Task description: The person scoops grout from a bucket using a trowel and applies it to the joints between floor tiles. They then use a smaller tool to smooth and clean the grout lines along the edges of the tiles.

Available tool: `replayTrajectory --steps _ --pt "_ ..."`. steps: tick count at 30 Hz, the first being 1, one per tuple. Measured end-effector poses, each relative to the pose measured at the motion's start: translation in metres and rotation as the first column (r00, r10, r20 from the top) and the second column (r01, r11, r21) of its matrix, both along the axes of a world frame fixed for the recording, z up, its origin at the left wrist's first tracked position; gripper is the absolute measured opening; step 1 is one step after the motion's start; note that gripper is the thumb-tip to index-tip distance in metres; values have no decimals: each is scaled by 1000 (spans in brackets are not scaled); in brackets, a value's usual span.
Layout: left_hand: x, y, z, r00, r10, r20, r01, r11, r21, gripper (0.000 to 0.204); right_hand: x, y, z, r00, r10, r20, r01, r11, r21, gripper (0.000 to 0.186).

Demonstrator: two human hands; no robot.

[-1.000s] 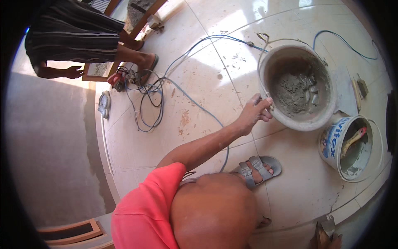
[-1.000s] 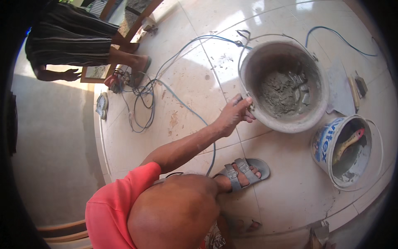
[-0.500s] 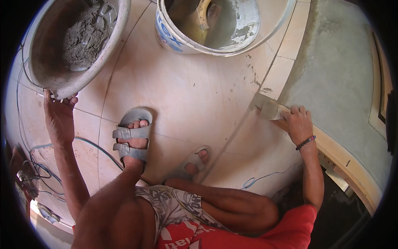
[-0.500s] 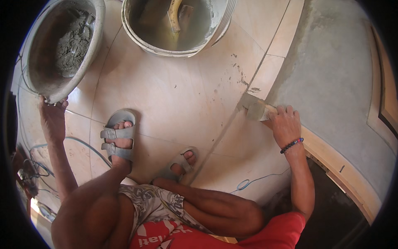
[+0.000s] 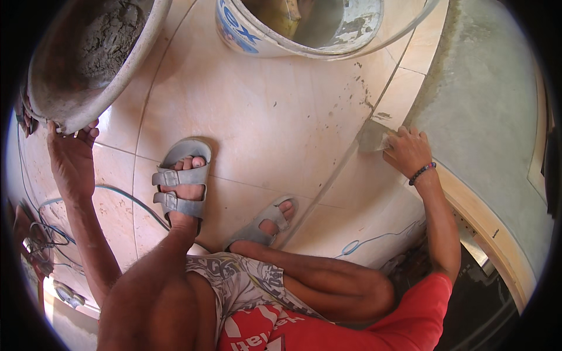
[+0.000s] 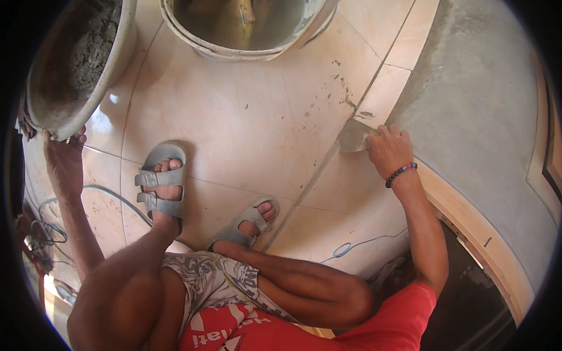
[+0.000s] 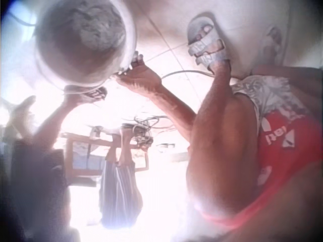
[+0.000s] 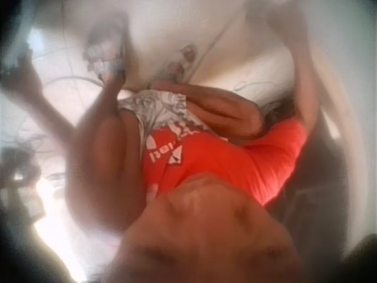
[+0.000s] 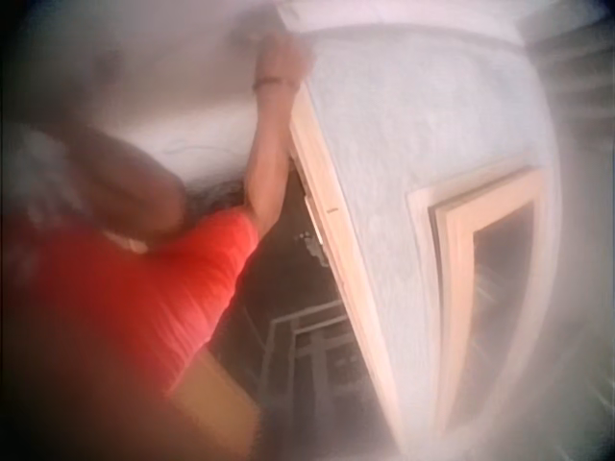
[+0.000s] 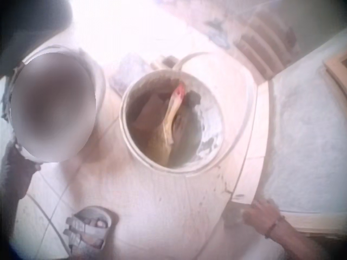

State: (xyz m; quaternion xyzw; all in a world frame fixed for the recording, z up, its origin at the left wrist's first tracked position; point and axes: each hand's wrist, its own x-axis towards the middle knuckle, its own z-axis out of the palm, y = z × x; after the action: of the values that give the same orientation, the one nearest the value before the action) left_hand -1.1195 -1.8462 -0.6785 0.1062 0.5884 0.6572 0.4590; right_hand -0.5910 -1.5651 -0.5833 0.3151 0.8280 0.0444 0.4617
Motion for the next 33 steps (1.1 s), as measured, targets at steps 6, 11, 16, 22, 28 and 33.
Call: replayTrajectory --steps 6,11,16,22,28,33 --pt "1 0 1 999 32 12 -32 999 -35 54 0 7 -8 997 10 82 -8 1000 -18 15" --pt "-4 -4 0 998 21 52 -18 998 -54 54 -12 8 5 993 -24 113 27 999 -26 18" --pt "-2 -3 -1 997 62 48 -59 996 -73 56 -35 2 33 987 -70 147 67 997 24 18" --pt "2 2 3 998 62 8 -61 996 -70 60 -34 1 27 995 -37 97 38 999 -4 16" --pt "-1 2 5 999 11 -40 -15 996 -84 61 -21 5 0 996 -8 84 9 1000 -5 19" --pt "3 2 2 998 26 -54 -30 996 -83 60 -13 12 -9 991 1 135 0 1000 -13 23"
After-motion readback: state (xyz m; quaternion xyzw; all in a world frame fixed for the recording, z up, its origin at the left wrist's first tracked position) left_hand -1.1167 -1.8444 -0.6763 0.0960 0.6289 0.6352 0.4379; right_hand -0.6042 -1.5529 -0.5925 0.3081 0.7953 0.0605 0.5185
